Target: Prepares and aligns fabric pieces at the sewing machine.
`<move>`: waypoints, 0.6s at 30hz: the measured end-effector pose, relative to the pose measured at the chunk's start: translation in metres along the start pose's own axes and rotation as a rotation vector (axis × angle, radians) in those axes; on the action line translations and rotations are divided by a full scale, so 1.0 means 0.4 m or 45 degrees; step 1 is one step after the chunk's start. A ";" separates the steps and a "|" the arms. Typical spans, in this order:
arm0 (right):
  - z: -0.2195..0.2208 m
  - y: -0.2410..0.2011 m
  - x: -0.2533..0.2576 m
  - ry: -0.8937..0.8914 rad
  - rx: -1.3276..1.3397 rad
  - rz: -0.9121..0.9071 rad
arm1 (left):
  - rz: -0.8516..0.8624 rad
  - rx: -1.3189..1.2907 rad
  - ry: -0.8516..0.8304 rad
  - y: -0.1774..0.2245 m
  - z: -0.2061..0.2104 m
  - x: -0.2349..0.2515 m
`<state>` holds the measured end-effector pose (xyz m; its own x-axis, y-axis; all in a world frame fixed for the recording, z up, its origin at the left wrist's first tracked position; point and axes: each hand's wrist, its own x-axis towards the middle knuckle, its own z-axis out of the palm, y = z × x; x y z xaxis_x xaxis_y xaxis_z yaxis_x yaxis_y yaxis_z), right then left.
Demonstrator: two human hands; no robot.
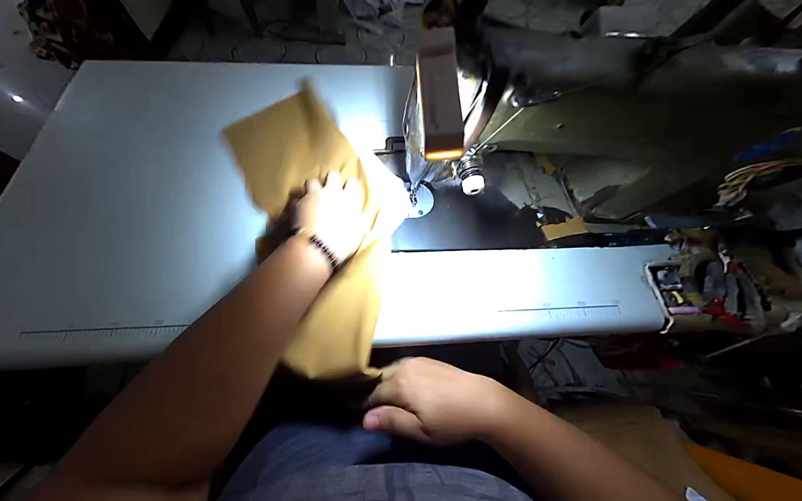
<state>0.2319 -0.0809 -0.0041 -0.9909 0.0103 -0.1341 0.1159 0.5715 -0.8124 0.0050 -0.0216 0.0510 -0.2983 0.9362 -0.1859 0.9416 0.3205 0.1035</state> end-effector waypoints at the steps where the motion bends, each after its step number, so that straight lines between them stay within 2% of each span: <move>1: -0.016 -0.017 -0.011 0.210 0.073 -0.247 | 0.130 -0.102 0.034 -0.045 0.001 -0.067; 2: -0.040 -0.035 -0.014 0.394 0.076 -0.385 | 0.298 -0.289 0.110 -0.103 0.017 -0.127; 4: -0.083 -0.055 0.011 0.614 -0.036 -0.418 | 0.566 -0.807 0.148 -0.202 0.079 -0.216; 6: -0.095 -0.067 0.068 0.597 -0.091 -0.321 | 0.613 -1.401 -0.015 -0.232 0.136 -0.289; 8: -0.095 -0.075 0.123 0.547 -0.140 -0.321 | 0.612 -1.601 -0.042 -0.247 0.151 -0.334; 10: -0.099 -0.064 0.131 0.560 -0.124 -0.351 | 0.572 -1.434 0.082 -0.352 0.125 -0.356; 11: -0.099 -0.044 0.112 0.584 -0.090 -0.297 | 0.433 -1.377 0.214 -0.435 0.103 -0.374; 12: -0.096 -0.015 0.084 0.647 -0.097 -0.187 | 0.166 -1.312 0.397 -0.521 0.082 -0.402; 14: -0.096 0.050 0.032 0.738 -0.220 0.086 | -0.622 -0.990 0.694 -0.654 0.042 -0.439; 15: -0.096 0.069 0.021 0.752 -0.262 0.182 | -0.845 -0.829 0.786 -0.701 0.033 -0.436; 16: -0.093 0.067 0.024 0.761 -0.305 0.241 | -0.851 -0.700 0.860 -0.716 0.034 -0.431; 17: -0.091 0.049 0.041 0.742 -0.311 0.274 | -0.652 -0.589 0.897 -0.704 0.045 -0.423; 18: -0.087 0.024 0.071 0.695 -0.296 0.281 | -0.347 -0.481 0.897 -0.668 0.068 -0.406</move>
<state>0.2027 -0.0466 0.0040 -0.8444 0.5305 0.0745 0.3644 0.6707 -0.6461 -0.1941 -0.2631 0.0271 -0.6531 0.6503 0.3880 0.7444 0.4573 0.4865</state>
